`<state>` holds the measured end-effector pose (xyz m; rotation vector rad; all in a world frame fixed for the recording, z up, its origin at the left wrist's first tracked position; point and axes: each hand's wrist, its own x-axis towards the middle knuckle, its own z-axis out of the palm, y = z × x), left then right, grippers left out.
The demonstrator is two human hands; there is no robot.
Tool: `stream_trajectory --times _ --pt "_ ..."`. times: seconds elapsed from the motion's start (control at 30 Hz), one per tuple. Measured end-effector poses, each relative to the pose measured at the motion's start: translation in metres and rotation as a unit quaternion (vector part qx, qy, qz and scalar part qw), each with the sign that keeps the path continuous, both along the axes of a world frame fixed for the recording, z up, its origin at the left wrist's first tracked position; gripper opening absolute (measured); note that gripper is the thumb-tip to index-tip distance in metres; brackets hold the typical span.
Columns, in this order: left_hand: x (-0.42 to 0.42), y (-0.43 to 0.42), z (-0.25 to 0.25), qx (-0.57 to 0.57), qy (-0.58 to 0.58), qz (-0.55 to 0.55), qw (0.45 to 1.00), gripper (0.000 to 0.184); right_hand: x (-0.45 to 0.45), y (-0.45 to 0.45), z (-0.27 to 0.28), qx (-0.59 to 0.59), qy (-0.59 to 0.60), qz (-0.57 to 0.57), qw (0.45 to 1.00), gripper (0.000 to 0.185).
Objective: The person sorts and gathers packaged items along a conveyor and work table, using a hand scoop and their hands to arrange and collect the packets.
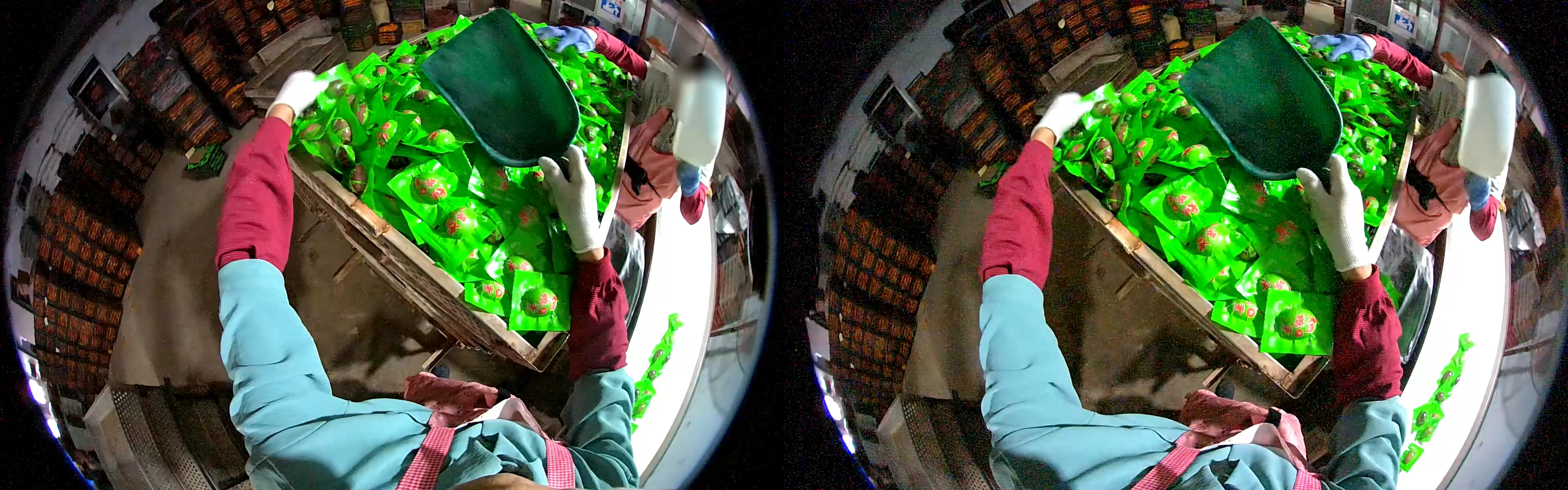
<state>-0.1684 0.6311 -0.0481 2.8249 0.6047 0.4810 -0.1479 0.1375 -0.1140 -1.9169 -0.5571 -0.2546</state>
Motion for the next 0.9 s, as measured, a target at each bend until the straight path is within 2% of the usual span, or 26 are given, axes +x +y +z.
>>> stream_trajectory --times 0.07,0.1,0.13,0.2,0.23,0.27,0.3,0.37,0.4,0.43,0.47,0.53,0.6,0.63,0.67,0.7,0.73,0.77,0.8,0.83,0.87,0.9 --pt "-0.005 0.007 -0.02 0.114 0.025 0.112 0.987 0.03 0.005 -0.003 -0.003 -0.021 -0.01 -0.01 1.0 0.03" --pt "-0.016 -0.01 -0.013 0.102 0.012 0.138 0.985 0.038 0.004 -0.001 -0.003 0.0 -0.026 0.0 1.0 0.029" --pt "-0.017 -0.007 -0.016 0.105 -0.03 0.105 0.988 0.047 0.004 0.0 -0.004 0.021 -0.038 0.012 0.999 0.029" --pt "0.007 0.025 -0.036 0.094 -0.089 -0.1 0.987 0.046 0.006 -0.002 -0.007 -0.021 -0.021 -0.007 1.0 0.028" --pt "0.01 0.018 -0.046 0.015 -0.014 -0.24 0.971 0.04 0.003 -0.001 -0.004 0.0 -0.008 0.004 1.0 0.027" --pt "0.006 0.012 -0.057 0.309 0.119 -0.215 0.919 0.04 0.002 0.0 -0.002 0.021 0.004 0.016 1.0 0.027" --pt "0.014 0.023 -0.069 0.239 0.098 -0.189 0.948 0.041 0.005 0.0 -0.004 0.004 -0.006 -0.001 1.0 0.027" --pt "0.025 0.032 -0.073 0.166 0.096 -0.165 0.967 0.043 0.007 0.003 -0.005 -0.002 -0.059 -0.001 0.998 0.028" --pt "0.024 0.025 -0.065 0.162 0.112 -0.168 0.966 0.044 0.004 0.003 -0.003 -0.008 -0.062 -0.006 0.998 0.029" --pt "0.016 0.023 -0.056 0.184 0.097 -0.235 0.949 0.044 0.003 0.002 -0.003 -0.015 -0.066 -0.011 0.998 0.029" --pt "0.002 -0.002 -0.038 -0.036 0.039 -0.196 0.979 0.044 0.005 0.0 -0.004 -0.026 -0.051 -0.028 0.998 0.03" --pt "-0.01 -0.009 -0.032 -0.038 -0.031 -0.194 0.98 0.044 0.01 -0.002 -0.006 -0.018 -0.068 -0.035 0.997 0.032" --pt "-0.037 -0.023 -0.034 0.111 -0.047 -0.317 0.941 0.047 0.01 0.0 -0.003 -0.021 -0.134 -0.062 0.989 0.037" --pt "-0.039 -0.019 -0.06 0.398 -0.084 -0.35 0.844 0.051 0.011 -0.002 -0.002 -0.051 -0.169 -0.072 0.982 0.039" --pt "-0.062 -0.088 -0.05 0.109 -0.048 -0.243 0.963 0.049 0.01 -0.002 0.001 -0.06 -0.168 -0.074 0.981 0.039" --pt "-0.057 -0.089 -0.06 0.152 -0.07 -0.227 0.959 0.051 0.009 -0.005 0.005 -0.038 -0.201 -0.063 0.977 0.04" --pt "-0.059 -0.102 -0.05 0.047 -0.023 -0.204 0.978 0.048 0.008 -0.007 0.006 -0.022 -0.125 -0.031 0.991 0.04" --pt "-0.061 -0.116 -0.039 -0.052 0.016 -0.167 0.984 0.045 0.013 -0.006 0.004 -0.022 -0.201 -0.06 0.978 0.04" --pt "-0.038 -0.054 -0.077 0.169 -0.045 -0.258 0.95 0.041 0.017 -0.006 0.003 -0.023 -0.275 -0.095 0.957 0.041" --pt "-0.039 -0.056 -0.074 0.171 -0.041 -0.271 0.946 0.042 0.017 -0.012 0.012 0.048 -0.237 -0.047 0.969 0.045" --pt "-0.04 -0.06 -0.07 0.173 -0.038 -0.284 0.942 0.043 0.02 -0.01 0.013 0.039 -0.225 -0.091 0.969 0.05" --pt "-0.039 -0.067 -0.068 0.11 -0.045 -0.292 0.949 0.045 0.019 -0.022 0.019 0.093 -0.224 -0.075 0.967 0.05"
